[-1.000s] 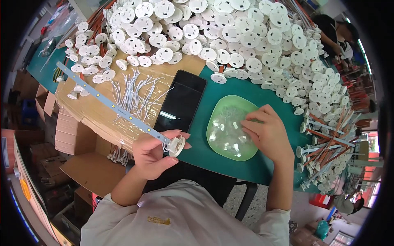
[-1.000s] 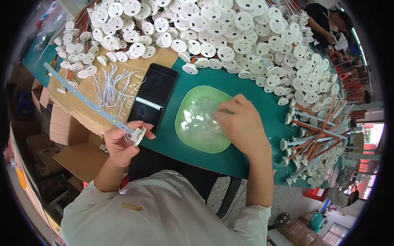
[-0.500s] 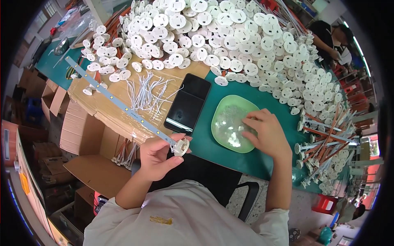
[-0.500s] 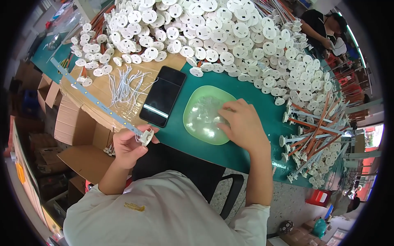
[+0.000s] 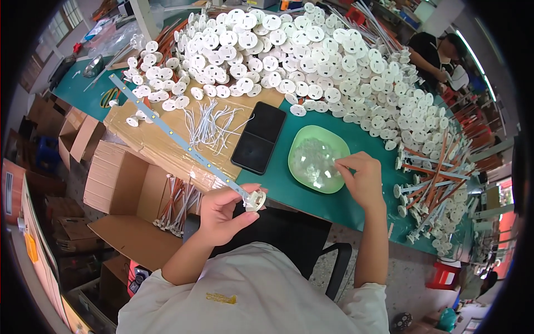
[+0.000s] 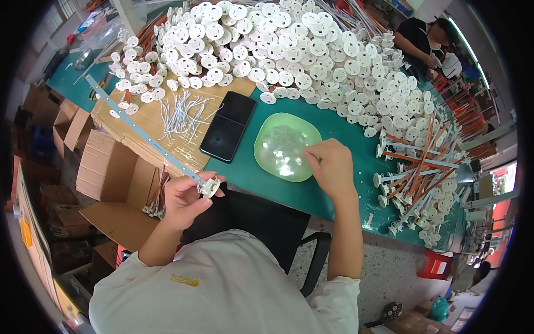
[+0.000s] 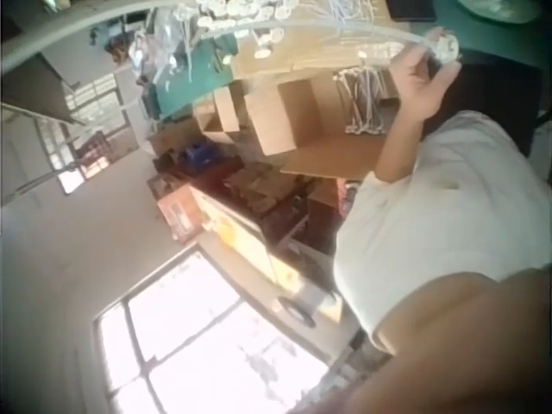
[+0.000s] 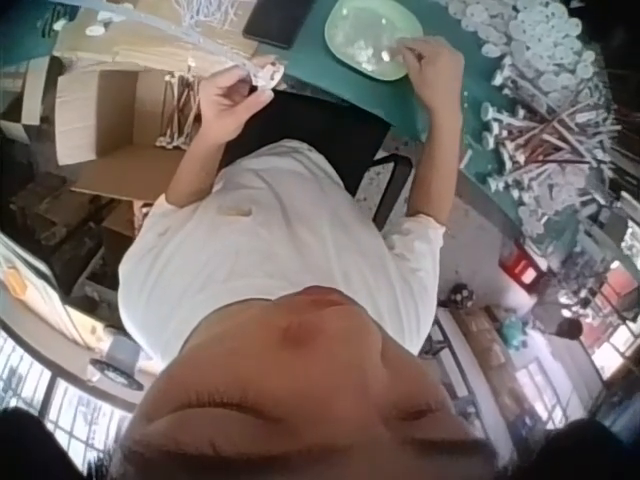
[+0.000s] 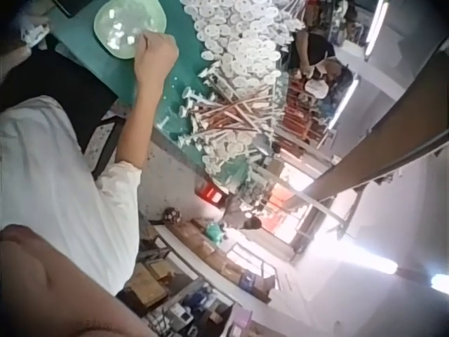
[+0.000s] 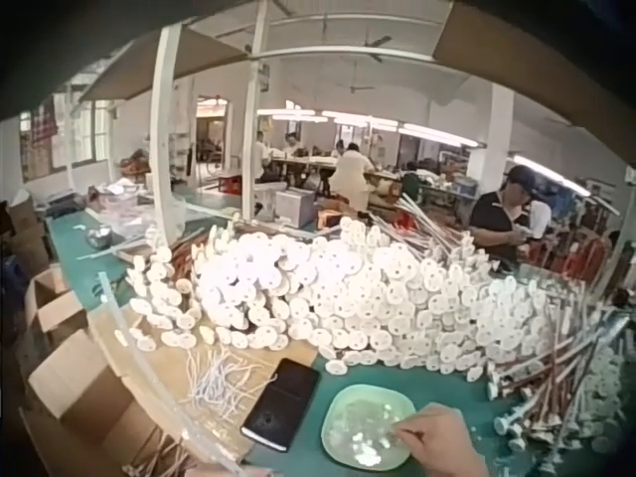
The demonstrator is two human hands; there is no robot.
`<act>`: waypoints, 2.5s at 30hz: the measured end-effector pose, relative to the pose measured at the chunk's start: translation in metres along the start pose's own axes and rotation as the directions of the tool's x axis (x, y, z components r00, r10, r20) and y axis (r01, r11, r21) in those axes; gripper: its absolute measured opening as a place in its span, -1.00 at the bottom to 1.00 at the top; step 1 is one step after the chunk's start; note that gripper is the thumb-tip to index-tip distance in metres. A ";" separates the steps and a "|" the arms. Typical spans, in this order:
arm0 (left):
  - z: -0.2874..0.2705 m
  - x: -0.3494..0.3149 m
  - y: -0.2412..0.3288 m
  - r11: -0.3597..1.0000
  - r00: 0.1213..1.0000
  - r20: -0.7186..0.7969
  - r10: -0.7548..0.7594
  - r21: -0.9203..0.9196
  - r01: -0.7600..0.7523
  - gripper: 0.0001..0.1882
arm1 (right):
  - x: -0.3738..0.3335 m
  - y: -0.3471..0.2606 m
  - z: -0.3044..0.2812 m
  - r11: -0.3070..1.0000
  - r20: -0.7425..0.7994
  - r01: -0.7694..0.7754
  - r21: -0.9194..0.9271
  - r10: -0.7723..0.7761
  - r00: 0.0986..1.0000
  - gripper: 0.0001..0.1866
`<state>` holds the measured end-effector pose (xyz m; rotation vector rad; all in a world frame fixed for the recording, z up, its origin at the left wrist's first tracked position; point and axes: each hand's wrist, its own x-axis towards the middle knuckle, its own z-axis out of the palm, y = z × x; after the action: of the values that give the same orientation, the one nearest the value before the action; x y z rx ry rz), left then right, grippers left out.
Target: Assemble LED light strips into plastic tubes and attach them to balloon bases.
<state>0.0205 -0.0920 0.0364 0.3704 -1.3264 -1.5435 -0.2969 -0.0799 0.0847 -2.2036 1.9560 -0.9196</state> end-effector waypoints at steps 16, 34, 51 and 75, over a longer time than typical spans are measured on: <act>0.052 0.021 0.017 0.938 0.996 0.042 0.075 -0.341 -0.057 -0.49 | -0.034 -0.063 -0.006 0.615 0.033 -0.371 0.695 0.488 0.872 -0.89; 0.082 -0.023 0.015 0.838 0.969 0.213 0.124 -0.546 0.013 -0.41 | -0.127 -0.207 0.015 0.962 -0.284 0.266 -0.056 -0.271 0.920 -0.78; 0.104 -0.044 0.034 0.947 0.880 0.455 0.135 -0.321 0.020 -0.43 | -0.149 -0.188 -0.007 0.913 -0.357 0.311 0.263 -0.208 0.911 -0.77; 0.090 -0.056 0.040 0.677 0.994 0.095 -0.049 -0.729 0.103 -0.53 | -0.130 -0.214 0.002 0.942 -0.312 0.280 0.188 -0.213 0.926 -0.73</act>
<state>-0.0048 0.0090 0.0813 -0.1515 -0.6305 -2.0306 -0.1087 0.0809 0.1220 -2.3206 1.5816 -1.4972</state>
